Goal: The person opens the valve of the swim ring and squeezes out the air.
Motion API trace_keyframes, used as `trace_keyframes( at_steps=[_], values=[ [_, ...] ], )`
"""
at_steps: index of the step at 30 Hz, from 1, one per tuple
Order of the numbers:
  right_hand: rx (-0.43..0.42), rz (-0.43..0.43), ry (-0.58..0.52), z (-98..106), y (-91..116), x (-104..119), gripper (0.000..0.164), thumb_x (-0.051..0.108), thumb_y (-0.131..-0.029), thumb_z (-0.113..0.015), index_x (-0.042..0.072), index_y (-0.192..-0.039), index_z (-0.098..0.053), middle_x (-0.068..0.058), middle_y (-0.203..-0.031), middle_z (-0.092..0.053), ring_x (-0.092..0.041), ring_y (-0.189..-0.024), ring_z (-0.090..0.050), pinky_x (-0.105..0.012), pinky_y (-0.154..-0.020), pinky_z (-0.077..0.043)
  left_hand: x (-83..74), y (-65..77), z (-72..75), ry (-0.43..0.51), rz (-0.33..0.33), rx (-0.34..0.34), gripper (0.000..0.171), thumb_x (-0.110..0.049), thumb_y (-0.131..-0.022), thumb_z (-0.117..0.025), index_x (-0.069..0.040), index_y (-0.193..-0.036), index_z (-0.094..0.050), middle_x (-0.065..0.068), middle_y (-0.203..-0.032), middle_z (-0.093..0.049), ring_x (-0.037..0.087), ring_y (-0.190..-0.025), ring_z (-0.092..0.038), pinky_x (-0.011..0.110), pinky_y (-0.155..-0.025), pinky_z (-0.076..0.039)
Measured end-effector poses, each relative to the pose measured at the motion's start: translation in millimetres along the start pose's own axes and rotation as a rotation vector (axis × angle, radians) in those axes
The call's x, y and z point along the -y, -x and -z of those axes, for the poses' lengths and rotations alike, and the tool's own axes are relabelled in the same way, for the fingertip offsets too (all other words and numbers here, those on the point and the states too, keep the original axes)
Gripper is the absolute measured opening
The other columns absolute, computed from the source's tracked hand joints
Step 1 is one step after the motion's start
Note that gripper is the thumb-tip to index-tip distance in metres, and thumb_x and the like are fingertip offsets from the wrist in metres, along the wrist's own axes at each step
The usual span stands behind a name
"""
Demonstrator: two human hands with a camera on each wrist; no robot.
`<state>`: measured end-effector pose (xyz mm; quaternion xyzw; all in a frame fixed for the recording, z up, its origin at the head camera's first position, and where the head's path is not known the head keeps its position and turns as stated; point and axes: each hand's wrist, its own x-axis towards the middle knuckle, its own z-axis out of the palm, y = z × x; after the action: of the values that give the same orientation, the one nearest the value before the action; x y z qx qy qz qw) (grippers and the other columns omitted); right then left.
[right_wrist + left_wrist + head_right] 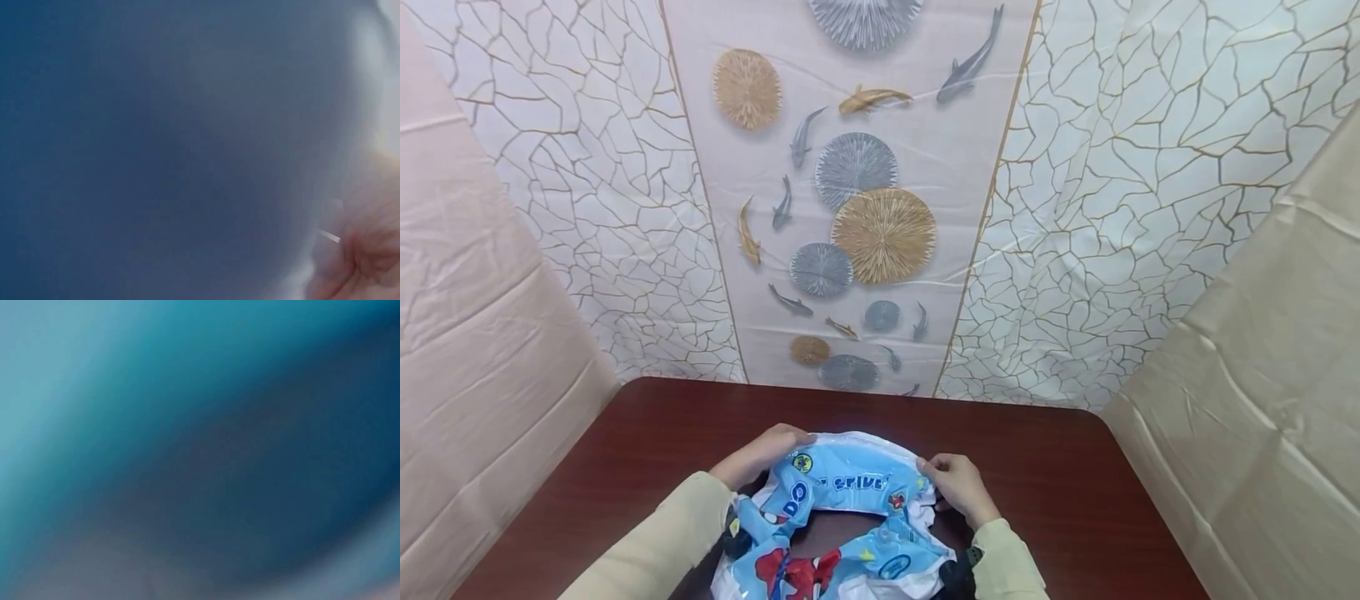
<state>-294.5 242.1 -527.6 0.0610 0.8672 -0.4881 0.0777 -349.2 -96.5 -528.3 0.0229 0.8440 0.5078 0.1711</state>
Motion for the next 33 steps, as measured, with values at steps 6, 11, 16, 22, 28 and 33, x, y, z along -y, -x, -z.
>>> trace_keyframes(
  at_steps=[6,11,16,22,28,33],
  values=[
    [-0.001,0.053,0.111,13.5,13.0,3.1,0.054,0.053,-0.098,-0.058,0.002,-0.114,-0.066,-0.007,-0.096,-0.066,-0.020,-0.083,-0.062,-0.040,-0.067,-0.057,-3.0,23.6,28.5,-0.079,-0.068,-0.014,0.070,-0.059,-0.095,-0.059,0.003,-0.126,-0.063,0.016,-0.114,-0.067,0.032,-0.103,-0.064,0.050,-0.082,-0.057],
    [-0.015,0.149,0.300,25.7,28.0,6.4,0.036,0.046,-0.098,-0.061,0.012,-0.106,-0.070,-0.006,-0.112,-0.062,-0.026,-0.104,-0.055,-0.052,-0.088,-0.047,-4.1,52.2,41.2,-0.230,-0.078,-0.021,0.042,-0.043,-0.096,-0.067,-0.001,-0.098,-0.071,0.009,-0.080,-0.065,0.021,-0.072,-0.062,0.036,-0.062,-0.057],
    [-0.031,0.118,0.309,21.2,37.3,0.2,0.041,0.050,-0.094,-0.065,0.010,-0.096,-0.067,-0.010,-0.102,-0.057,-0.028,-0.095,-0.052,-0.046,-0.078,-0.046,0.5,71.2,35.6,-0.334,-0.116,-0.059,0.035,-0.036,-0.093,-0.072,-0.005,-0.076,-0.070,0.006,-0.067,-0.062,0.018,-0.060,-0.059,0.032,-0.055,-0.053],
    [-0.143,0.128,0.262,2.8,38.3,-12.1,0.033,0.043,-0.092,-0.071,0.012,-0.084,-0.066,0.000,-0.069,-0.057,-0.015,-0.063,-0.050,-0.030,-0.058,-0.041,6.9,72.3,27.2,-0.339,-0.142,-0.123,0.033,-0.032,-0.096,-0.069,-0.006,-0.076,-0.071,0.004,-0.066,-0.061,0.016,-0.059,-0.057,0.031,-0.056,-0.049],
    [-0.193,0.124,0.152,-10.4,38.2,-10.2,0.027,0.040,-0.088,-0.078,0.013,-0.087,-0.074,0.003,-0.076,-0.066,-0.013,-0.070,-0.059,-0.030,-0.062,-0.049,13.2,68.3,23.9,-0.249,-0.151,-0.147,0.026,-0.027,-0.096,-0.069,-0.006,-0.082,-0.070,0.005,-0.069,-0.063,0.016,-0.061,-0.060,0.032,-0.056,-0.052],
    [-0.210,0.104,0.081,-16.0,38.0,-4.1,0.021,0.031,-0.088,-0.078,0.011,-0.093,-0.078,0.002,-0.082,-0.072,-0.013,-0.073,-0.062,-0.031,-0.064,-0.051,15.3,67.0,21.4,-0.142,-0.157,-0.180,0.020,-0.023,-0.094,-0.073,-0.006,-0.084,-0.069,0.005,-0.072,-0.064,0.016,-0.062,-0.065,0.032,-0.057,-0.055]
  ],
)
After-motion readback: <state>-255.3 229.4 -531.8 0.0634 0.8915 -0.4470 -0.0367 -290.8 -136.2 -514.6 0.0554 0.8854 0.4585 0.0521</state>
